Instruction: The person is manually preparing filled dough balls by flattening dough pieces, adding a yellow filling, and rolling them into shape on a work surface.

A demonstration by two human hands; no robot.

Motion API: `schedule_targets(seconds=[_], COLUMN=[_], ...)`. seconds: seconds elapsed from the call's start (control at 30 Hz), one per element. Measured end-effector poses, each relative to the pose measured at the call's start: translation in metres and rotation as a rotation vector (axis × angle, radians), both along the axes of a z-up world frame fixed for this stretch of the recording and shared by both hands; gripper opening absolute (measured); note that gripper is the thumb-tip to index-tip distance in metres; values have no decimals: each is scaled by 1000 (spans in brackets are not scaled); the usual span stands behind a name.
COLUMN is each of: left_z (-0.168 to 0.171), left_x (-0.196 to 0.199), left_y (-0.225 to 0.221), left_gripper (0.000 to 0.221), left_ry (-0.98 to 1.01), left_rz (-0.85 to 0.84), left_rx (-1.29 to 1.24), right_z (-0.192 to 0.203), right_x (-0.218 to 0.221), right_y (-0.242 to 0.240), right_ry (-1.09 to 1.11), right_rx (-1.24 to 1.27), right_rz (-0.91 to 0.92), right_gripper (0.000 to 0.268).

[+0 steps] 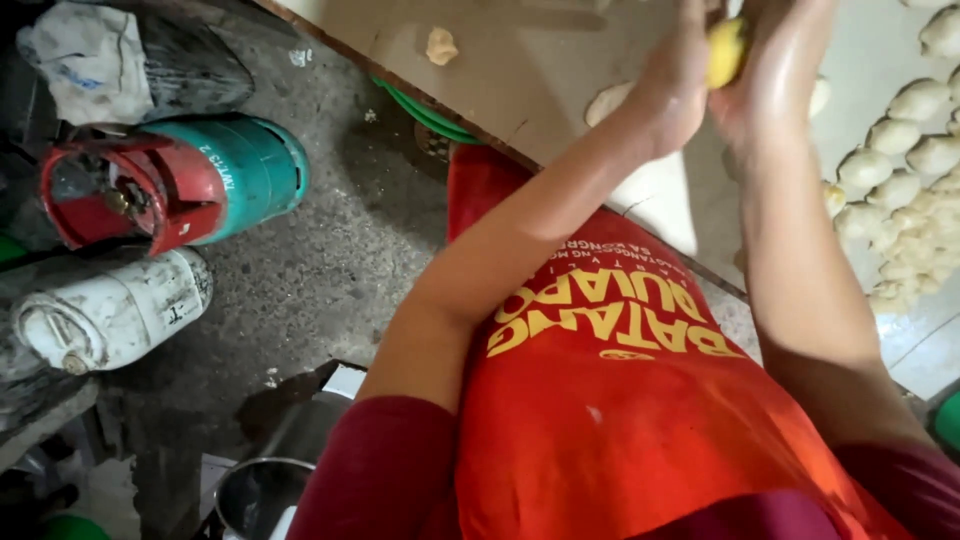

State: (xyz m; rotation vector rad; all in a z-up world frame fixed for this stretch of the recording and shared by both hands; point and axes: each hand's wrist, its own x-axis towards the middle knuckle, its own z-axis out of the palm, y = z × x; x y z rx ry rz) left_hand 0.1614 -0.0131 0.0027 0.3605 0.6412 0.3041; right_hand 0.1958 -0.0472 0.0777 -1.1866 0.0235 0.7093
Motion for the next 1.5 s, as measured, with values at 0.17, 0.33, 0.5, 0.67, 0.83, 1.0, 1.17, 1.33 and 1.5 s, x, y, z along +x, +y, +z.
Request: schedule_targets(seconds=[0.17, 0.33, 0.5, 0.67, 0.83, 1.0, 1.17, 1.33, 1.5], left_z=[2, 25, 46, 12, 6, 10, -11, -5, 6], left_x=[-49, -109, -133, -157, -152, -146, -137, -133, -141], left_y=[64, 78, 65, 50, 44, 50, 58, 74, 71], left_gripper=[46, 44, 41, 28, 45, 22, 66, 41, 34], left_ry=[212, 406, 224, 411, 329, 334, 381, 98, -1], left_rz=[-23, -82, -123, -374, -369, -412, -675, -656, -654], left_rx=[380, 728, 1173, 1543, 1811, 1829, 1808, 2041, 2031], right_z=[83, -2, -1, -40, -46, -33, 22, -10, -41], right_x=[-90, -66, -74, -55, -51, -38, -78, -70, -58], right_y=[-33, -76, -62, -48, -46, -59, -47, -93, -92], right_ry=[-1100, -1157, -1102, -1469, -1424, -837, -1357, -1435, -1484], right_rx=[-296, -529, -473, -415, -455, -413, -808, -422, -541], right_rz=[676, 542, 681, 486, 532, 644, 1176, 806, 727], right_gripper=[49, 30, 48, 23, 18, 14, 31, 16, 62])
